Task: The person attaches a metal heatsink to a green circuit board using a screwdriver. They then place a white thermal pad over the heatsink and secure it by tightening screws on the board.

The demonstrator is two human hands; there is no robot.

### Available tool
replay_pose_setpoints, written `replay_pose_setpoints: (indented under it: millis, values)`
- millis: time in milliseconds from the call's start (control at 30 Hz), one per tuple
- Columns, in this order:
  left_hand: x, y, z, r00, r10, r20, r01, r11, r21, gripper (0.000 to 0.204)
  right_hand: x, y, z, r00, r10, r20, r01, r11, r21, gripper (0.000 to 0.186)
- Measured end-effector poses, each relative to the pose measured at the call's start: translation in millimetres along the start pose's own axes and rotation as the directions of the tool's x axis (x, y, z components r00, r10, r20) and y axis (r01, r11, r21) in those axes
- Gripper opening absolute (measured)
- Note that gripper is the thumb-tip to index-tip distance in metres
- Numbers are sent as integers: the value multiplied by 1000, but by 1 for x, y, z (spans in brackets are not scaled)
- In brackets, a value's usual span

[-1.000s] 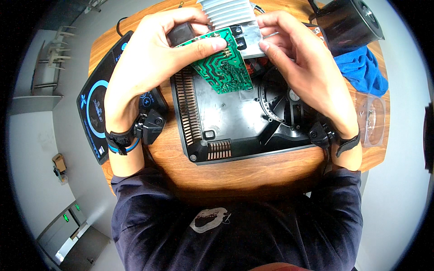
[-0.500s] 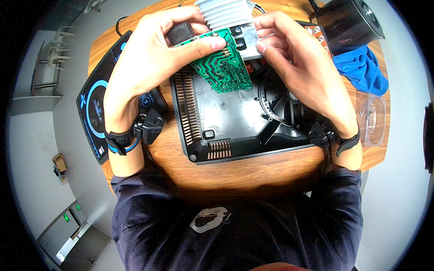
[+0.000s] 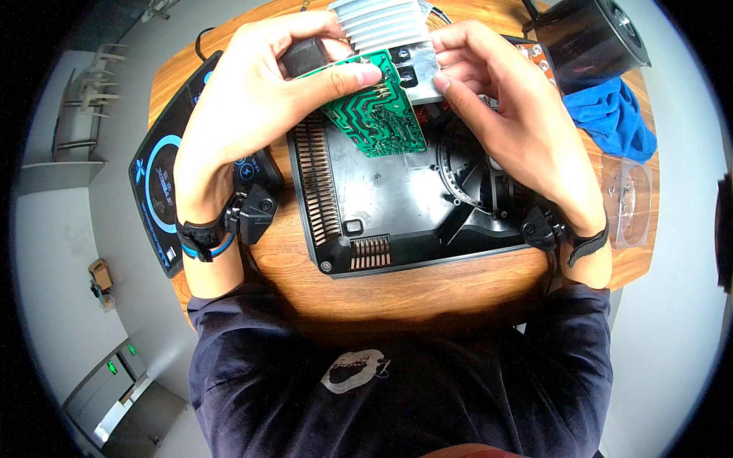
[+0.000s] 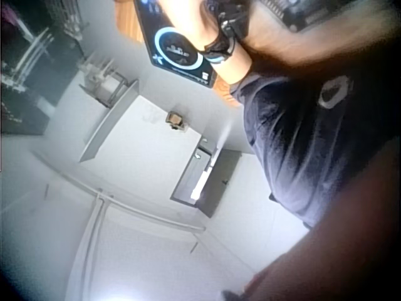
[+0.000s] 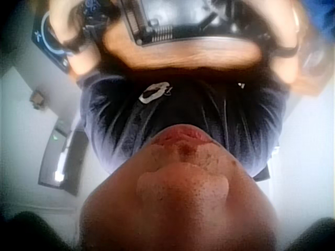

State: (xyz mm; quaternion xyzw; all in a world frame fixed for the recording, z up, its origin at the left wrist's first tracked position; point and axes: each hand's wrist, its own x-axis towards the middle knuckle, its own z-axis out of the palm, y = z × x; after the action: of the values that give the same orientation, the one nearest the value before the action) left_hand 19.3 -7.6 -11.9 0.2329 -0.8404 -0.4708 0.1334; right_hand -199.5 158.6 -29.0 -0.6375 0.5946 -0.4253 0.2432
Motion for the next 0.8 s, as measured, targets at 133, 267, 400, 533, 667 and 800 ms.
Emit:
replay_pose_setpoints:
  millis: [133, 267, 400, 533, 667, 800]
  values:
    - [0, -3, 1, 999, 33, -19, -33, 999, -4, 16, 1, 2, 1, 1000, -20, 0, 20, 1000, 19, 31]
    - [0, -1, 1, 1000, 11, -10, -11, 1000, -6, 16, 1, -1, 1, 1000, -8, 1, 8, 1000, -14, 32]
    - [-1, -3, 0, 1000, 17, -17, -17, 1000, 0, 16, 1, 0, 1, 1000, -6, 4, 6, 1000, 0, 33]
    - [0, -2, -1, 1000, 12, -6, -12, 1000, 15, 16, 1, 2, 3, 999, -30, -26, 31, 998, 50, 36]
    - [0, 0, 3, 998, 51, -24, -51, 999, 13, 16, -1, -2, 0, 1000, -16, 14, 17, 1000, -5, 41]
    - [-1, 11, 10, 999, 18, -38, -19, 999, -44, 17, -3, -5, -1, 999, -26, 25, 26, 1000, -13, 47]
